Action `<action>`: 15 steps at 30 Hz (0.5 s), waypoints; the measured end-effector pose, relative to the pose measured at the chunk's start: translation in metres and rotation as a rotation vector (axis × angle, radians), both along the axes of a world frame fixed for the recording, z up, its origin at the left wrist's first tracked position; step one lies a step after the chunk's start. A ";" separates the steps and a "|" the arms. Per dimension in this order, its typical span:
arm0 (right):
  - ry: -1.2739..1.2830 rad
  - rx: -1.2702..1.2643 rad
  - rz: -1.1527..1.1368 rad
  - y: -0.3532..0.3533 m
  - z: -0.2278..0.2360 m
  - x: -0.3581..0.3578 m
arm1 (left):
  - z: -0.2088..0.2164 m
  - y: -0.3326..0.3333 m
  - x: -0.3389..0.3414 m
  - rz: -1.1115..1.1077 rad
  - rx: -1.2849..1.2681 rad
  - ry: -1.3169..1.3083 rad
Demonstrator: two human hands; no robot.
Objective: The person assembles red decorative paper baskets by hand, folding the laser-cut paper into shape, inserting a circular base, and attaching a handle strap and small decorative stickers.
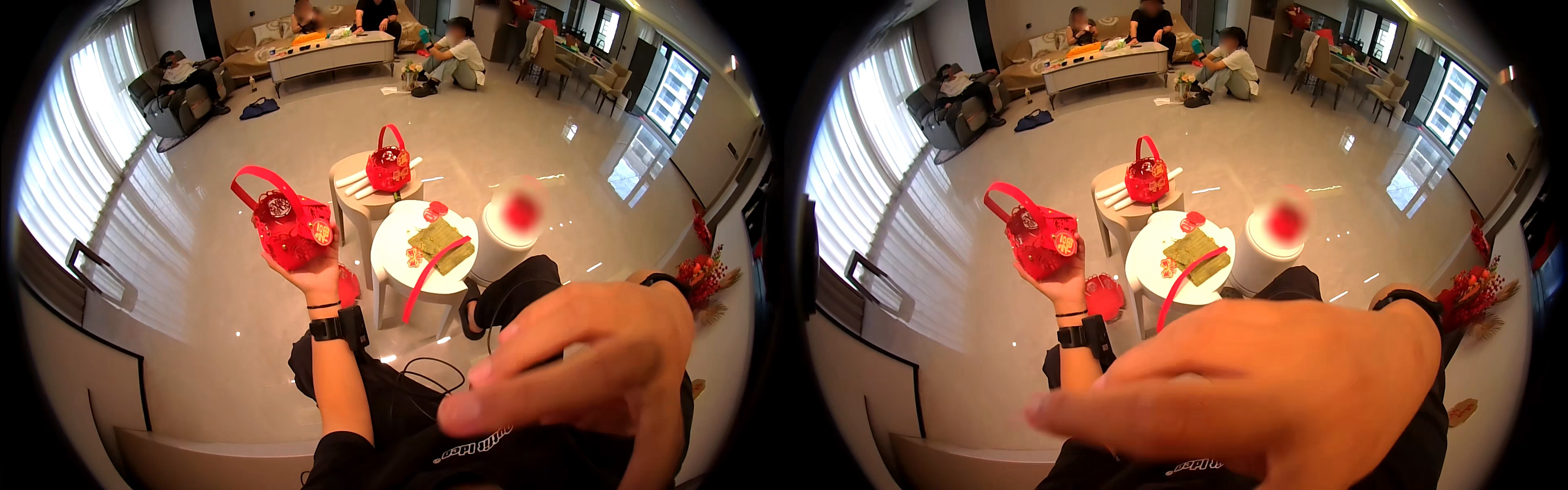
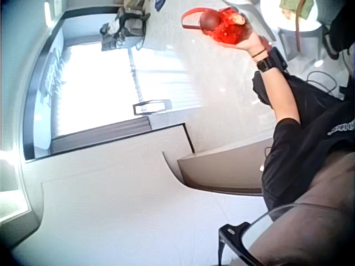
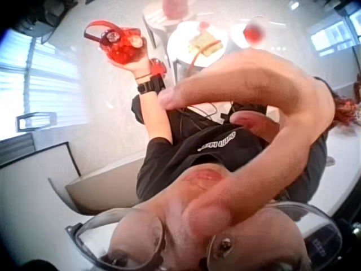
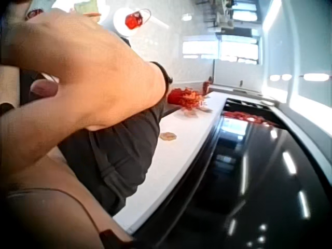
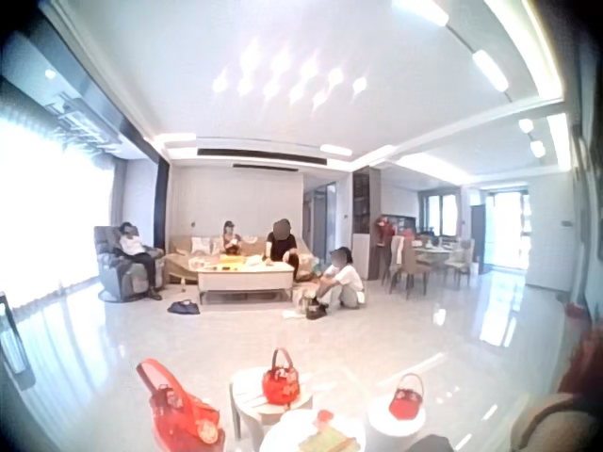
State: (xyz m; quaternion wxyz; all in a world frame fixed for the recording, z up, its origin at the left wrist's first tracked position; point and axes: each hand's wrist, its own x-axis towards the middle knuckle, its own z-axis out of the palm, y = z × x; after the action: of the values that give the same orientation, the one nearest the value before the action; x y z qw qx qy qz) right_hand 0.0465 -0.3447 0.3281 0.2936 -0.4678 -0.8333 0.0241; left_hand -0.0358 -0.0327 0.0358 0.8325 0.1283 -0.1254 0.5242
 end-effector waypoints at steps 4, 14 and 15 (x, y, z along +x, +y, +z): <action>0.426 -0.230 0.093 0.011 -0.016 0.021 | 0.003 -0.002 -0.009 0.006 -0.030 0.076; 0.672 -0.281 -0.251 0.131 -0.194 0.131 | -0.019 -0.032 0.038 -0.180 0.149 0.530; 0.736 -0.326 -0.246 0.143 -0.206 0.134 | -0.023 -0.031 0.039 -0.153 0.196 0.614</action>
State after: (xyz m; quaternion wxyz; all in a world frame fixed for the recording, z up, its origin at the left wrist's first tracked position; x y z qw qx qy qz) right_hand 0.1808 -0.2022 0.1216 0.4943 -0.5645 -0.5960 0.2858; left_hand 0.0035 -0.0633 0.0127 0.8522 0.3498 0.0724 0.3824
